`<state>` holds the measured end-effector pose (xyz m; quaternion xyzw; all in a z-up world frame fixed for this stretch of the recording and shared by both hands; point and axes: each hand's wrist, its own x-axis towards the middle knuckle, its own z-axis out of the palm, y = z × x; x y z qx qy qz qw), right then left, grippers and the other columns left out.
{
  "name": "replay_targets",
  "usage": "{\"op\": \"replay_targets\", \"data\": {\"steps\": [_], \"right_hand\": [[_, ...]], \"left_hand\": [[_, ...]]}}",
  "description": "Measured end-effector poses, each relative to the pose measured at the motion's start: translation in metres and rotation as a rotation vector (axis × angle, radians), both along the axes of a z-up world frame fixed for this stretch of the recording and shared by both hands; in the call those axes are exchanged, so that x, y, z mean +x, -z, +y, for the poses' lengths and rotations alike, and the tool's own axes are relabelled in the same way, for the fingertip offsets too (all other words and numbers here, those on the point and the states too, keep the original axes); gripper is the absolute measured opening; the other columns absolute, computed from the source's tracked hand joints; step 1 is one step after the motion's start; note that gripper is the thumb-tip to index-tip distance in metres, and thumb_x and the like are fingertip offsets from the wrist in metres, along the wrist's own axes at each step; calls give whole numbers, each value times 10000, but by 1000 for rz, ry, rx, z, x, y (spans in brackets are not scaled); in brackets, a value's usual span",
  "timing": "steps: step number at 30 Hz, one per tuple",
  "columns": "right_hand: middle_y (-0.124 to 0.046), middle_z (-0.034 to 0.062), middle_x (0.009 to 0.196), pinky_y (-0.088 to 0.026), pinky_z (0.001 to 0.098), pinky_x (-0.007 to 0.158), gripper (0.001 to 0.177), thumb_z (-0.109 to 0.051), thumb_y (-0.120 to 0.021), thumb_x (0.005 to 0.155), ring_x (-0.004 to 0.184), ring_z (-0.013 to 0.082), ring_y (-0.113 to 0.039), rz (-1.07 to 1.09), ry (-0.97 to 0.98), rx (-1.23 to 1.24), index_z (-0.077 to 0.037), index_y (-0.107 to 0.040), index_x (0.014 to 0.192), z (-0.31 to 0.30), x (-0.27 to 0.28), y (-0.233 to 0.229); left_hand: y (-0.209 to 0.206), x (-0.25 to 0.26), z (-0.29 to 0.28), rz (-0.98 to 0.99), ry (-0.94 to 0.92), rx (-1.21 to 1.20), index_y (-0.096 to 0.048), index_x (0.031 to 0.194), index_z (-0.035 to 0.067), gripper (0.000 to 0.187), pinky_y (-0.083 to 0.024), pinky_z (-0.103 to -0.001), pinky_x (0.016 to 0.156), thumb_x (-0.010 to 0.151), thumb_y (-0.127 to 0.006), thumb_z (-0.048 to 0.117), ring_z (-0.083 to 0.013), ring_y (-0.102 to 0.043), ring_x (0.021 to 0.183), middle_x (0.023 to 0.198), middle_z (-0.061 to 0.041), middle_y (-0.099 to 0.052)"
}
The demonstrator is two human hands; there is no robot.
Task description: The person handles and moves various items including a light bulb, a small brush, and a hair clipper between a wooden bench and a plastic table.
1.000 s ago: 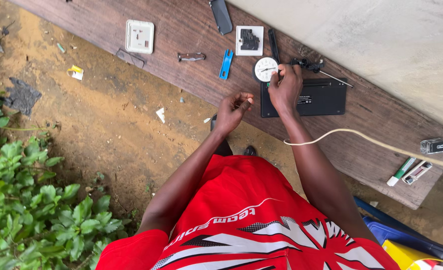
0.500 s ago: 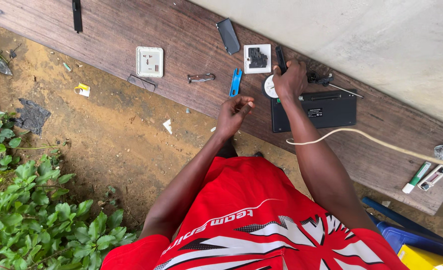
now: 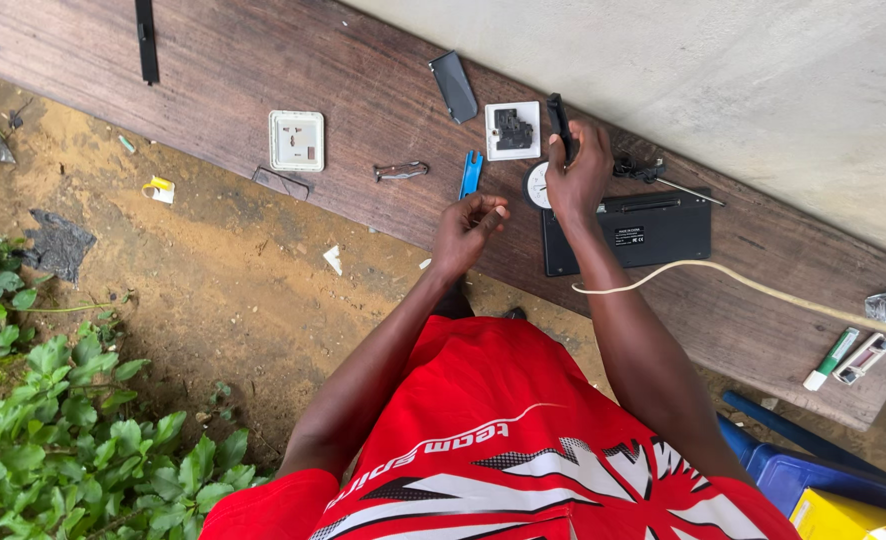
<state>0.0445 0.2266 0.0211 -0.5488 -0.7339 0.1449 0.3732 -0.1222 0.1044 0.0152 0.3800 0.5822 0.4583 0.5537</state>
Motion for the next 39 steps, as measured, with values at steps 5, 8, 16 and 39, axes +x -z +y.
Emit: {"op": "replay_targets", "data": {"steps": [5,8,16,39], "right_hand": [[-616,102,1058,-444,331,583,216,-108,-738,994,717,129,-560,208,-18,-154,17,-652,1148,-34,-1,-42],[-639,58,972,-392,315,546,189,-127,-752,975,641,106,-524,233,-3,-242,-3,-674,1093,-56,7,-59],[-588,81,904,-420,305,629,152,-44,-759,923,727,130,-524,214,2,-265,16,-699,1049,-106,47,-55],[-661,-9,892,-462,211,612,253,-85,-756,946,713,36,-545,631,404,-407,0,-709,1180,-271,180,-58]], "left_hand": [[1,6,10,-13,29,20,-715,1176,2,256,-566,-286,714,985,-672,168,-126,-713,800,970,-78,-776],[3,13,16,-32,55,32,-717,1169,6,254,-560,-286,705,985,-673,175,-121,-708,796,968,-78,-777],[-14,35,18,-93,145,78,-710,1188,4,315,-537,-289,719,973,-747,231,-124,-689,819,936,-62,-742],[-25,173,-39,-238,551,179,-651,1131,31,182,-513,-231,696,981,-745,77,-71,-662,810,946,-13,-714]]}}
